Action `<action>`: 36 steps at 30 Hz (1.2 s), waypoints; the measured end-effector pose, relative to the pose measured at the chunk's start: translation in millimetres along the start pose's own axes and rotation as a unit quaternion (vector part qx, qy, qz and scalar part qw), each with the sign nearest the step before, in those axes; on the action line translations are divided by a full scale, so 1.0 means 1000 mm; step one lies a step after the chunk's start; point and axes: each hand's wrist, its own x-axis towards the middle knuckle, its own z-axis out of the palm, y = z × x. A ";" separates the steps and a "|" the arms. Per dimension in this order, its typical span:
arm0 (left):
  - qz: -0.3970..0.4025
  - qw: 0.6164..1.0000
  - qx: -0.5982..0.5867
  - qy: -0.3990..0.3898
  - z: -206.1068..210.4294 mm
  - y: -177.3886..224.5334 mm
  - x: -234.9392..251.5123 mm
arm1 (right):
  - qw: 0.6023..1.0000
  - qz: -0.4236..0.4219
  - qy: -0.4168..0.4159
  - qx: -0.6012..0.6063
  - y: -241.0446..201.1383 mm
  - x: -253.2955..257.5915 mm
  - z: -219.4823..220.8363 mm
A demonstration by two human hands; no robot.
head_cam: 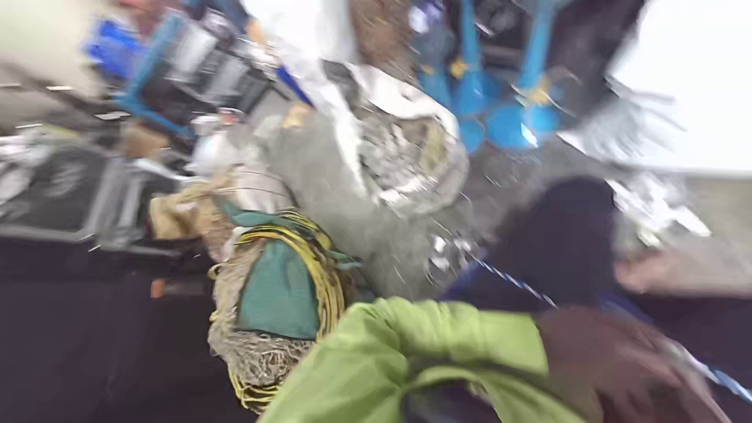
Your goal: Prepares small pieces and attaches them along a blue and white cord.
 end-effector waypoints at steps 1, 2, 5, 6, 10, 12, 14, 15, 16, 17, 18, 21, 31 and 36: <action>0.052 0.999 -0.004 0.003 0.004 -0.006 0.004 | 0.997 -0.004 0.077 -0.010 -0.004 0.000 0.003; 0.092 0.995 0.000 0.023 0.005 -0.015 0.007 | 0.992 -0.014 0.123 0.004 0.000 0.005 0.000; 0.064 0.996 -0.036 0.059 0.013 -0.027 0.009 | 0.988 -0.051 0.146 0.029 0.018 0.011 -0.026; 0.039 0.996 -0.054 0.058 0.014 -0.027 0.010 | 0.986 -0.071 0.151 0.005 0.021 0.012 -0.032; -0.121 0.965 -0.233 -0.027 -0.002 -0.027 0.016 | 0.926 -0.183 0.159 -0.289 0.025 0.015 -0.042; -0.211 0.917 -0.338 -0.032 -0.006 -0.027 0.016 | 0.843 -0.238 0.168 -0.453 0.027 0.016 -0.047; -0.277 0.882 -0.379 -0.025 -0.012 -0.021 0.017 | 0.789 -0.257 0.179 -0.528 0.030 0.017 -0.051; -0.282 0.881 -0.379 -0.022 -0.013 -0.018 0.017 | 0.782 -0.254 0.177 -0.540 0.029 0.016 -0.051; -0.274 0.885 -0.376 -0.019 -0.015 -0.017 0.016 | 0.786 -0.248 0.169 -0.540 0.027 0.014 -0.050; -0.259 0.893 -0.367 -0.023 -0.016 -0.016 0.015 | 0.793 -0.247 0.158 -0.534 0.023 0.012 -0.051; -0.243 0.901 -0.357 -0.030 -0.018 -0.017 0.014 | 0.800 -0.254 0.150 -0.523 0.020 0.009 -0.051; -0.199 0.920 -0.336 -0.037 -0.020 -0.022 0.015 | 0.773 -0.355 0.165 -0.499 0.012 0.004 -0.058; -0.176 0.934 -0.305 -0.056 -0.029 -0.021 0.014 | 0.669 -0.500 0.148 -0.530 0.010 0.017 -0.059; -0.170 0.938 -0.302 -0.032 -0.029 -0.020 0.015 | 0.764 -0.321 0.139 -0.542 0.021 0.007 -0.052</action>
